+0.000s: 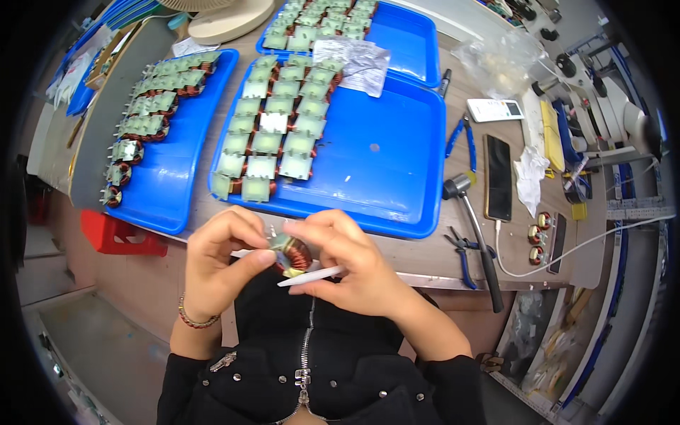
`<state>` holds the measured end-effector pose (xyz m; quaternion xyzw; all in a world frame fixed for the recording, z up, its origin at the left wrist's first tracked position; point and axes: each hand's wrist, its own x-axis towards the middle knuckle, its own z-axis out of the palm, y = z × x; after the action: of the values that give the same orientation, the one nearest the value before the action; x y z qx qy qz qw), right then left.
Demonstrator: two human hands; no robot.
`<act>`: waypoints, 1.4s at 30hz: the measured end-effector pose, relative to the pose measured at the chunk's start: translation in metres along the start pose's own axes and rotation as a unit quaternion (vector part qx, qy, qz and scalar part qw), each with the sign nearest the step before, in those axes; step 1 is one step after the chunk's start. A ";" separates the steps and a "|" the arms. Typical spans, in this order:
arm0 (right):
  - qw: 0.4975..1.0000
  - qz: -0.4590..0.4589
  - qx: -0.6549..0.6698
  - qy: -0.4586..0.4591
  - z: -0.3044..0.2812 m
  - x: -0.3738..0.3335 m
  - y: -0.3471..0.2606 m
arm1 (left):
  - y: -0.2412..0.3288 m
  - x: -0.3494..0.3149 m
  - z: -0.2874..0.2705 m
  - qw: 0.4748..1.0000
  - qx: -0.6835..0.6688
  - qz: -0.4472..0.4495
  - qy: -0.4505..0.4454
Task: The person assembles small electronic components by applying adhesive with a white stick and using a hammer to secure parts. They handle multiple units one by one, placing them on blue trays after completion.
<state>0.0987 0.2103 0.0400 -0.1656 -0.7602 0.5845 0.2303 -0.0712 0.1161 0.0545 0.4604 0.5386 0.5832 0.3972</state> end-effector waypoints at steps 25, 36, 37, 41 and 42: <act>0.969 0.014 0.051 0.239 -0.007 -0.043 0.033 | -0.034 0.004 0.073 0.948 -0.264 -0.122 -0.133; 0.974 0.007 0.077 0.214 -0.009 -0.035 0.020 | -0.048 -0.003 0.067 0.858 -0.471 -0.157 -0.133; 0.974 0.022 0.070 0.215 -0.011 -0.034 0.014 | -0.048 -0.003 0.067 0.852 -0.482 -0.158 -0.130; 0.962 -0.042 0.087 0.254 -0.034 -0.046 0.002 | -0.050 0.000 0.065 0.869 -0.462 -0.145 -0.099; 0.962 -0.082 0.067 0.253 -0.038 -0.049 0.001 | -0.051 -0.001 0.066 0.870 -0.461 -0.147 -0.094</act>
<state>0.1602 0.2159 0.0397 -0.2295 -0.6470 0.5527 0.4725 -0.0094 0.1377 0.0032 0.1935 0.2300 0.6539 0.6943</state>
